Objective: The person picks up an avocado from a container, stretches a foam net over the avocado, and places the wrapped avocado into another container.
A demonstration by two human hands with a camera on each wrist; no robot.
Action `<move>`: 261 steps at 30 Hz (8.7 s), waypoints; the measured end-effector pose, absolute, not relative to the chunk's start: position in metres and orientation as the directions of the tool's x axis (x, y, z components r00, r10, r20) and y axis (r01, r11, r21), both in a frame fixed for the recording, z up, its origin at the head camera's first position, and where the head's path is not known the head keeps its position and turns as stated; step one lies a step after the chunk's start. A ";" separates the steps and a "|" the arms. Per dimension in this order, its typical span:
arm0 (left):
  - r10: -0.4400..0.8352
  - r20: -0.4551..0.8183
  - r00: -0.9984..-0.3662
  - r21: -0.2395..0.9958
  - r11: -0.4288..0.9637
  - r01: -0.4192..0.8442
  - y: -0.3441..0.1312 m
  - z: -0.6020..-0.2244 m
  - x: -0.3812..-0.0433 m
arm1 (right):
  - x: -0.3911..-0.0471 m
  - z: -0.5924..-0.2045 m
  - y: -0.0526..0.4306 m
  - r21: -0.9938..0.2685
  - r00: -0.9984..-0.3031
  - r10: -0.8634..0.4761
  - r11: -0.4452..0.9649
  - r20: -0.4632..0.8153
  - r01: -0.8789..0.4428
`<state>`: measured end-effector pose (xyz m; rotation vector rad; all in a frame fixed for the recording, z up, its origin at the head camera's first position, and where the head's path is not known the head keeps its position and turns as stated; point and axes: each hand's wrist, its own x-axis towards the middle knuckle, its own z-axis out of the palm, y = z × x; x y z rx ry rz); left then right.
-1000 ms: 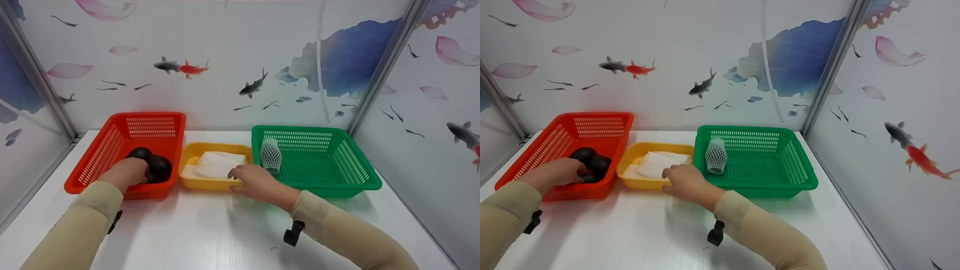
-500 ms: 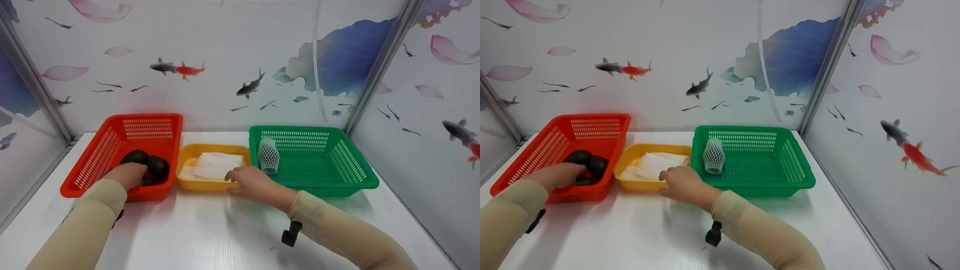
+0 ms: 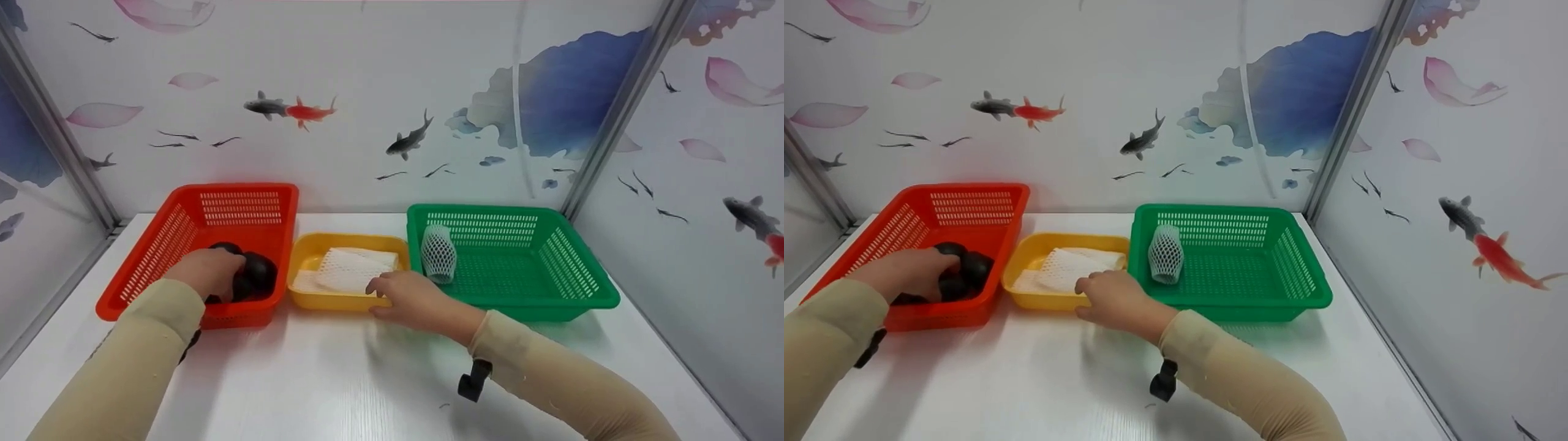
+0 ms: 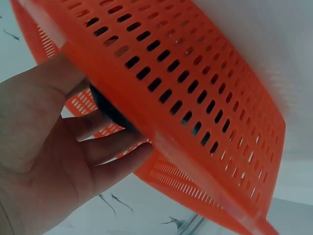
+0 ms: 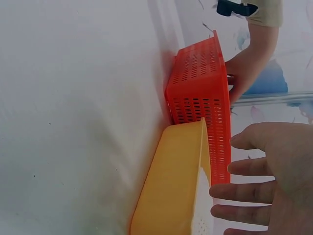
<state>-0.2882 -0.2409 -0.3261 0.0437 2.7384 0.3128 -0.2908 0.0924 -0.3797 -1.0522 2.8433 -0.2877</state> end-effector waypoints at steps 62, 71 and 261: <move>0.489 0.125 -0.863 0.238 0.830 0.505 -0.138 -0.348 -0.241 | -0.274 -0.391 0.085 -0.575 -0.784 -0.585 0.576 0.206 -0.581; 0.561 0.056 -0.826 0.514 0.693 0.506 -0.153 -0.360 -0.244 | -0.275 -0.401 0.090 -0.496 -0.784 -0.592 0.632 0.188 -0.596; 0.274 -0.003 -0.962 0.286 0.922 0.262 -0.124 -0.377 -0.305 | -0.345 -0.385 0.079 -0.160 -0.885 -0.461 0.871 0.064 -0.465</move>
